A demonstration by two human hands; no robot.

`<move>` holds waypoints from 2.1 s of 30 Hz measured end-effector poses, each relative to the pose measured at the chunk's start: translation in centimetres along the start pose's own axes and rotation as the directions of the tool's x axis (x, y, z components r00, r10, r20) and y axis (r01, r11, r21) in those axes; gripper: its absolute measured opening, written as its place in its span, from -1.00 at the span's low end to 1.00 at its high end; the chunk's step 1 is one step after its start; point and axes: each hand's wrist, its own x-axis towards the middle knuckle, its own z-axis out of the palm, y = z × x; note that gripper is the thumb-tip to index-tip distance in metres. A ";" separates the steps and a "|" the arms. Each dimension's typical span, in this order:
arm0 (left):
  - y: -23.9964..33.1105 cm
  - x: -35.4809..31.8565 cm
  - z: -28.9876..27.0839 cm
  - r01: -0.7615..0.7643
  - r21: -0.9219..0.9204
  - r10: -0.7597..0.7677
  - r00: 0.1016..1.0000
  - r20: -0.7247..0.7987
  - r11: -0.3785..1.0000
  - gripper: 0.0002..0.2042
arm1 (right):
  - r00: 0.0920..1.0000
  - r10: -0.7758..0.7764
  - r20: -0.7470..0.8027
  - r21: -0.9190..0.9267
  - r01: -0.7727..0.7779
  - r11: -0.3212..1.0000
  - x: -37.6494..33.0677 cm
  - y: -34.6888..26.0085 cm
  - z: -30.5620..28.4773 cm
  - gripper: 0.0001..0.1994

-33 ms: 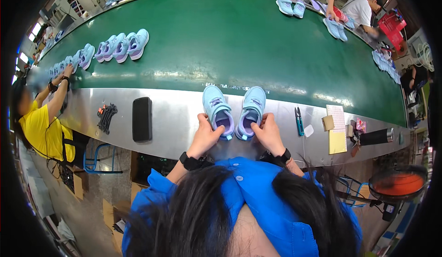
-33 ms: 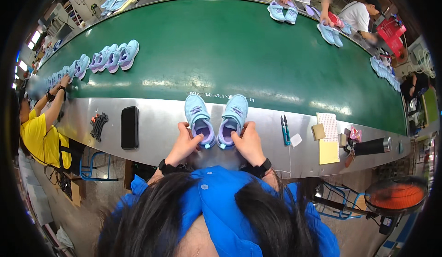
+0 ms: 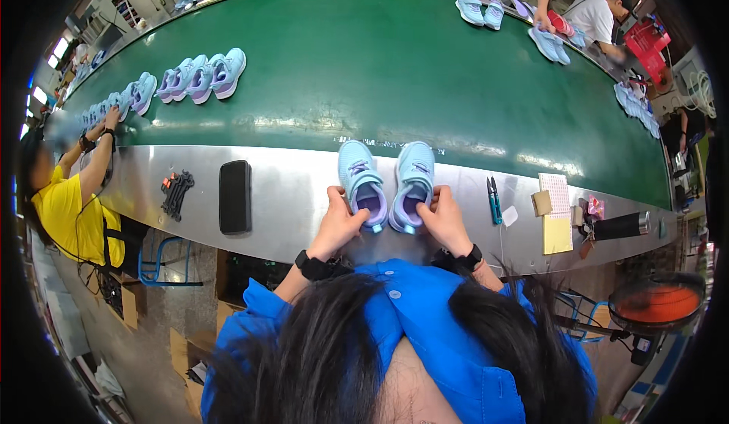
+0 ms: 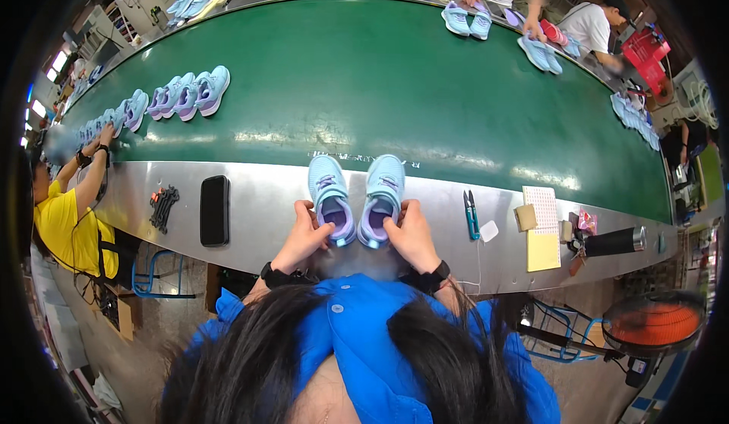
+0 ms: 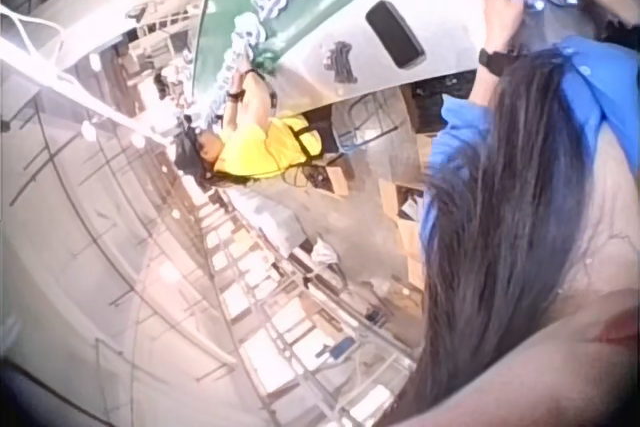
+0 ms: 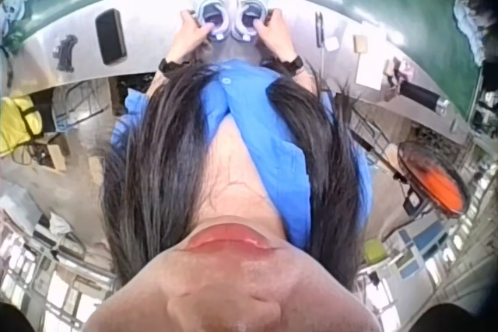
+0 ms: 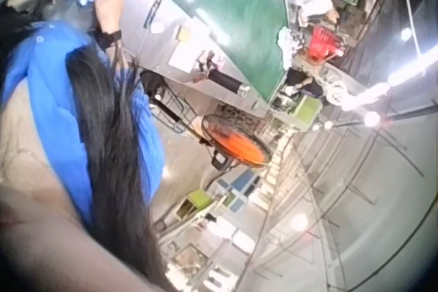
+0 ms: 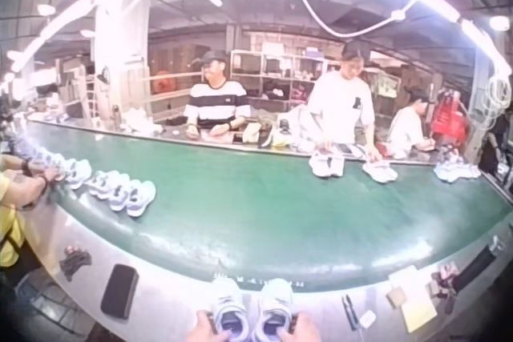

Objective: The person picks up pairs of light blue and purple sneakers from a green conveyor belt, opens the shoe openings to look inside, and places them back on the belt. This is repeated for multiple pairs throughout the clip.

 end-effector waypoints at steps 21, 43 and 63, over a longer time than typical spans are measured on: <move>2.5 -1.6 -1.4 -0.223 -0.284 0.234 0.972 0.005 0.933 -0.25 | 0.984 -0.160 0.084 0.727 0.049 0.685 0.3 0.0 -4.0 -0.33; 2.1 -3.5 2.5 -0.237 0.640 0.414 0.900 -0.139 0.731 -0.17 | 0.971 -0.236 -0.046 -0.292 0.213 0.932 -2.9 2.0 -4.3 -0.28; 1.4 -3.1 3.1 -0.227 0.639 0.392 0.911 -0.129 0.735 -0.43 | 0.983 -0.103 0.152 -0.050 0.111 0.993 -1.1 4.3 -4.6 -0.61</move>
